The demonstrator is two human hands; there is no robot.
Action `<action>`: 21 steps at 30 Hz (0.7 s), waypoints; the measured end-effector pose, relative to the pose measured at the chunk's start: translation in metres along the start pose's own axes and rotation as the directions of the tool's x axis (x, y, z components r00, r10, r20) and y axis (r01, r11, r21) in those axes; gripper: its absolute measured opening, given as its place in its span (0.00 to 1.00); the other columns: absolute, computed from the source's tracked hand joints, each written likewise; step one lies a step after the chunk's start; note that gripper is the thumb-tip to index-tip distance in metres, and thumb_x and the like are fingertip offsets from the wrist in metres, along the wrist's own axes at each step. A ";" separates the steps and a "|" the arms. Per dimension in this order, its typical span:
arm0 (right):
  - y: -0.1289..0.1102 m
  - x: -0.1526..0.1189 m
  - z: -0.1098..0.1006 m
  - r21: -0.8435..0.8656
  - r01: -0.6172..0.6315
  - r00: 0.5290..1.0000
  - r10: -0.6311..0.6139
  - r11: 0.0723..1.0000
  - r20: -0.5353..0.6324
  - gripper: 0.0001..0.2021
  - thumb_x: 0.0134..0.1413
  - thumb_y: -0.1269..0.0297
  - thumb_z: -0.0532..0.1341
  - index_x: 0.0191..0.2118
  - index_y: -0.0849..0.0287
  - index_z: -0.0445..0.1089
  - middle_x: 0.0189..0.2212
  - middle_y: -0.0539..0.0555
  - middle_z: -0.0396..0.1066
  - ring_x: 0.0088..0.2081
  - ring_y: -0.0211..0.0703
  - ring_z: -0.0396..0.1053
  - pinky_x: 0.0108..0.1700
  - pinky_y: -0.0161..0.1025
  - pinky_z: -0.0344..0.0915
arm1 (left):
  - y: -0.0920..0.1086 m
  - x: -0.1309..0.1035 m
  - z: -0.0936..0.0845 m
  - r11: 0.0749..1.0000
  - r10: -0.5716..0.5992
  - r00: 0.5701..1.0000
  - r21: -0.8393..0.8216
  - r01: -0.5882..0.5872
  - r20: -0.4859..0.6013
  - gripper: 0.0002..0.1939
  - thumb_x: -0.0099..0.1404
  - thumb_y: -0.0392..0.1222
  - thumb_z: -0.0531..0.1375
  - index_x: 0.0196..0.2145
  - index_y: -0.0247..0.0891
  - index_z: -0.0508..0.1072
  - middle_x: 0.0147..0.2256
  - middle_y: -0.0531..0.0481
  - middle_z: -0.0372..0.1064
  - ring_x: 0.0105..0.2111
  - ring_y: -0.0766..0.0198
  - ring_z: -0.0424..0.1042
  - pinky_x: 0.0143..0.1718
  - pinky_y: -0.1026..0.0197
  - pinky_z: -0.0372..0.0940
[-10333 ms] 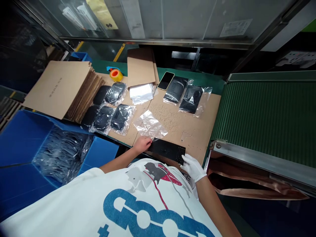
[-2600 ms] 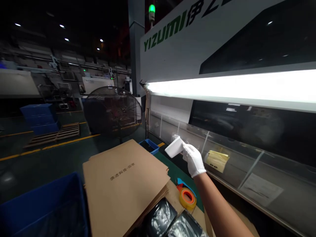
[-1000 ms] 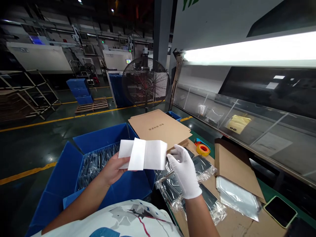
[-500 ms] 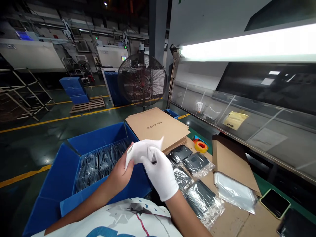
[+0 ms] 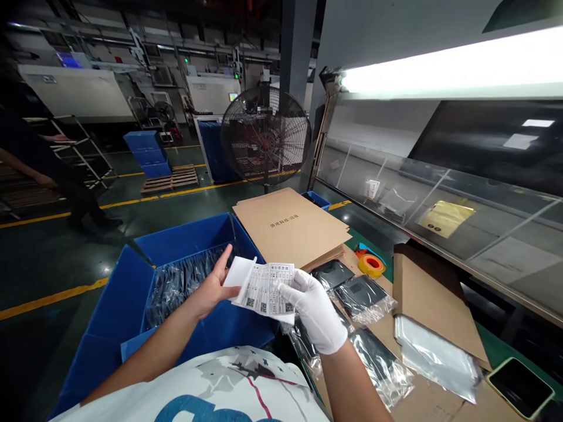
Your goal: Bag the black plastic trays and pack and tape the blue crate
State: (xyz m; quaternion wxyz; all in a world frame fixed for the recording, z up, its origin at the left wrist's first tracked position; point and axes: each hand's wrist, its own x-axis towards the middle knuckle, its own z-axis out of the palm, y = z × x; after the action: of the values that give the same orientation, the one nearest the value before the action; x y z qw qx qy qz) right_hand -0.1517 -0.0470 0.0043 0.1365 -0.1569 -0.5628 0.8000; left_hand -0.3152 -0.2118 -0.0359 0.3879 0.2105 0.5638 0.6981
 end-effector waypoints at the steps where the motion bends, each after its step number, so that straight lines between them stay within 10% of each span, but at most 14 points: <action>1: 0.002 0.002 0.000 -0.005 0.011 1.000 -0.012 1.000 -0.018 0.19 0.46 0.62 0.68 0.46 0.57 0.72 0.46 0.56 0.75 0.48 0.51 0.71 0.52 0.48 0.66 | 0.001 0.000 0.000 0.998 0.055 0.998 0.029 -0.054 -0.018 0.59 0.47 0.36 0.71 0.67 0.51 0.38 0.52 0.46 0.69 0.45 0.56 0.72 0.44 0.58 0.67; 6: 0.007 0.006 0.001 0.089 0.013 0.997 -0.020 0.996 0.070 0.21 0.54 0.58 0.62 0.53 0.58 0.66 0.51 0.60 0.71 0.51 0.54 0.69 0.52 0.52 0.67 | -0.003 0.003 0.003 0.989 0.150 0.985 0.013 -0.150 -0.079 0.41 0.44 0.42 0.72 0.56 0.41 0.67 0.53 0.42 0.68 0.50 0.49 0.68 0.48 0.55 0.65; 12: -0.006 0.003 0.001 0.189 0.037 0.969 -0.081 0.981 0.234 0.24 0.59 0.53 0.51 0.58 0.55 0.62 0.58 0.59 0.63 0.57 0.54 0.64 0.56 0.56 0.62 | -0.017 0.014 -0.008 0.988 0.002 0.996 -0.152 -0.016 -0.088 0.37 0.44 0.36 0.70 0.54 0.40 0.70 0.48 0.43 0.73 0.42 0.54 0.73 0.40 0.59 0.67; 16: -0.019 0.008 -0.027 0.139 0.106 0.993 -0.113 0.985 0.045 0.23 0.58 0.53 0.53 0.56 0.56 0.64 0.55 0.60 0.67 0.54 0.54 0.67 0.53 0.55 0.65 | -0.029 0.021 -0.052 0.963 -0.076 0.975 -0.269 0.018 -0.208 0.35 0.47 0.34 0.67 0.54 0.42 0.68 0.42 0.45 0.75 0.37 0.58 0.74 0.38 0.59 0.68; 21: -0.011 0.026 -0.082 -0.509 -0.046 0.915 -0.168 0.860 -0.368 0.14 0.46 0.58 0.63 0.39 0.58 0.72 0.37 0.57 0.77 0.38 0.52 0.74 0.40 0.46 0.70 | -0.059 0.018 -0.124 0.977 -0.131 0.906 -0.208 0.048 -0.402 0.32 0.46 0.28 0.64 0.51 0.39 0.69 0.36 0.47 0.75 0.32 0.60 0.73 0.34 0.62 0.67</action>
State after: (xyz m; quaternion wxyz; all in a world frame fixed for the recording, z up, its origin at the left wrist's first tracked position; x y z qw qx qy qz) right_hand -0.1420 0.0377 -0.0143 0.2282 -0.3289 -0.7180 0.5694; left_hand -0.3991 -0.2716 -0.1292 0.3100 -0.0069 0.5718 0.7596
